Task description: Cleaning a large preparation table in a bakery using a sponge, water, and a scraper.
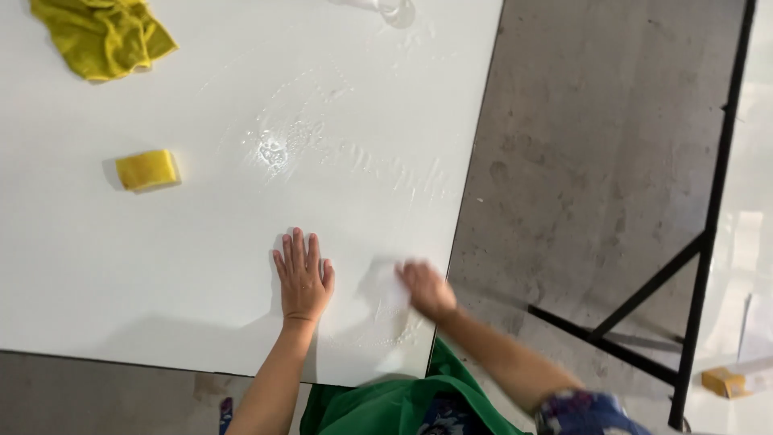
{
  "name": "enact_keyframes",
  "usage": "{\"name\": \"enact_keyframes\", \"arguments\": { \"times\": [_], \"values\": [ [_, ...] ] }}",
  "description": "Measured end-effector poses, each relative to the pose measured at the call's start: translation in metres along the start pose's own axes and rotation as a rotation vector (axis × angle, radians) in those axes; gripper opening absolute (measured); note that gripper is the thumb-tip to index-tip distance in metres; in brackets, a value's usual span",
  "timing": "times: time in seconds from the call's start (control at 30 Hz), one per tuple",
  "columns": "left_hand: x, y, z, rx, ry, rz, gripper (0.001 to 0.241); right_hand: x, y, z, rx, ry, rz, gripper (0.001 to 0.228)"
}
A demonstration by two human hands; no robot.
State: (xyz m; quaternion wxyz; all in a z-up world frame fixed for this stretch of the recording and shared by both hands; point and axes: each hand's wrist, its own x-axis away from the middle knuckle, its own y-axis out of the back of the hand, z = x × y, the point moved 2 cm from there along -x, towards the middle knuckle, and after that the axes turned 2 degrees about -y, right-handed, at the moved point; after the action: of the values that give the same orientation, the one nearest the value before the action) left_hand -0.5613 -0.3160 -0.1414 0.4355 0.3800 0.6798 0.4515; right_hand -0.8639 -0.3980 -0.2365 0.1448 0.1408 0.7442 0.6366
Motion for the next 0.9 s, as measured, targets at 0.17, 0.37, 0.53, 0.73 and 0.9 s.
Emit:
{"name": "enact_keyframes", "arguments": {
  "times": [0.17, 0.37, 0.53, 0.73, 0.9],
  "values": [
    [-0.002, 0.006, -0.001, -0.004, 0.026, -0.076, 0.059, -0.172, -0.092, -0.246, 0.177, -0.156, -0.258, 0.043],
    [0.0, -0.009, -0.002, -0.12, 0.045, -0.197, 0.055, -0.247, -0.035, -0.234, 0.164, -0.289, 0.126, 0.047],
    [0.005, -0.04, -0.052, -0.352, 0.244, -0.162, 0.059, -0.11, 0.084, -0.113, -0.225, 0.09, -0.063, 0.045],
    [-0.032, -0.063, -0.141, -0.282, 0.473, -0.06, 0.057, -0.093, 0.012, -0.151, -0.427, 0.357, -0.211, 0.022],
    [-0.049, -0.058, -0.134, -0.226, 0.468, -0.068, 0.055, -0.248, -0.052, -0.364, 0.274, 0.038, 0.002, 0.031]
  ]
}}
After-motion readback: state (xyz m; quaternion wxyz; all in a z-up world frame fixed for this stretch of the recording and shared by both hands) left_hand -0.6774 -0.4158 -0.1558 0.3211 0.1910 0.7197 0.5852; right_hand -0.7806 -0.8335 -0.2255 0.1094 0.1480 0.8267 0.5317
